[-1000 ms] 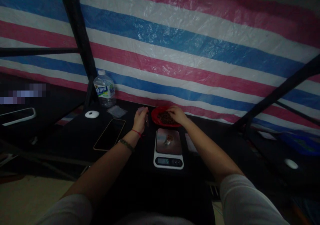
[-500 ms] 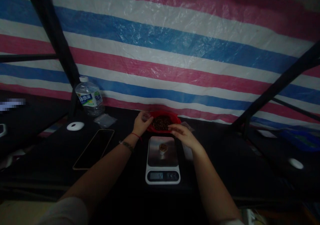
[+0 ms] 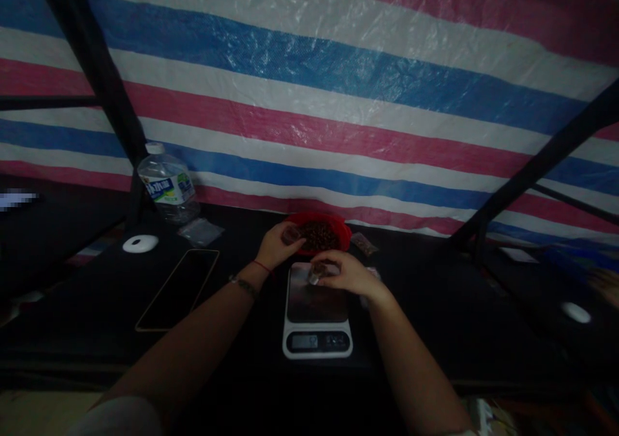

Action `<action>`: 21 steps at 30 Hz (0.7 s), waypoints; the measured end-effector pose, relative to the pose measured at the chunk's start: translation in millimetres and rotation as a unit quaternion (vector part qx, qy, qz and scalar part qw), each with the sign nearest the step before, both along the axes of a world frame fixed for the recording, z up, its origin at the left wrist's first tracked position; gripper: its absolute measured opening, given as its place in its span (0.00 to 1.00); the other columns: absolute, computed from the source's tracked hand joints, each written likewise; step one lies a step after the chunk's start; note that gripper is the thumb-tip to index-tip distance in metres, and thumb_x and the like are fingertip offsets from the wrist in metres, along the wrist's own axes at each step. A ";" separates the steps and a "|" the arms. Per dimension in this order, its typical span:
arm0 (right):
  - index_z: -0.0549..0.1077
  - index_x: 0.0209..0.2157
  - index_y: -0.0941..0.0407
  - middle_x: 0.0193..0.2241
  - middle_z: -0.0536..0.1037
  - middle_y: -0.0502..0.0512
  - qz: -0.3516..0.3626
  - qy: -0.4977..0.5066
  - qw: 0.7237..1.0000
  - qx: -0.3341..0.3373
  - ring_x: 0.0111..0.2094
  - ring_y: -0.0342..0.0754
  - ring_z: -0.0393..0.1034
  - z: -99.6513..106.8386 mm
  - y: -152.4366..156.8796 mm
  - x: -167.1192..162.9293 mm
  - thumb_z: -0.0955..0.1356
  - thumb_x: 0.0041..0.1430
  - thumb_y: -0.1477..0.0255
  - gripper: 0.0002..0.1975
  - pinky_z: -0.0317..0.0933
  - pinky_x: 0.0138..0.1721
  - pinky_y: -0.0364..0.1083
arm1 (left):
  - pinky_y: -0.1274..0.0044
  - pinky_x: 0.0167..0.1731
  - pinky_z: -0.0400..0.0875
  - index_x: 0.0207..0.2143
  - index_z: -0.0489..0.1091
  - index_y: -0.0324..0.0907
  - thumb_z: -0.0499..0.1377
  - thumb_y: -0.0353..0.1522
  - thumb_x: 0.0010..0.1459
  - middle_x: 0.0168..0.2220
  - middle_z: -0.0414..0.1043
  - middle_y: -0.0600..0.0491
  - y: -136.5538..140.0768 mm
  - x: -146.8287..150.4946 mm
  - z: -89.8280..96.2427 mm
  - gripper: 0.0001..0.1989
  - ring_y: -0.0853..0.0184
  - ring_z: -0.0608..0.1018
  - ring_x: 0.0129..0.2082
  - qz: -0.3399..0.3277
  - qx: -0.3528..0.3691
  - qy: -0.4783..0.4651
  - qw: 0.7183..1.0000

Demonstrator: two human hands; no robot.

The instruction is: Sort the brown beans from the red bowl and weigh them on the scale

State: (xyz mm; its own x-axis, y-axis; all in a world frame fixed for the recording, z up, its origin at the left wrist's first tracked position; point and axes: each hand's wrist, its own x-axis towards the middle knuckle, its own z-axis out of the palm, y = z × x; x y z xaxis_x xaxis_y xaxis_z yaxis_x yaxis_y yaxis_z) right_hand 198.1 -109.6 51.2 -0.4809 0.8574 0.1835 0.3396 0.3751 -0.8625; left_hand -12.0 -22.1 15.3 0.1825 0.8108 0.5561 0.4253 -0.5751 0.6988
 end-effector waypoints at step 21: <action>0.73 0.36 0.55 0.35 0.74 0.51 -0.054 -0.080 0.981 0.167 0.37 0.46 0.68 28.2 87.8 -42.2 0.71 0.45 0.77 0.13 0.63 0.42 0.47 | 0.75 0.35 0.70 0.41 0.70 0.42 0.63 0.39 0.47 0.35 0.74 0.53 0.2 -0.6 -2.1 0.18 0.65 0.76 0.34 0.018 -0.034 0.000 0.999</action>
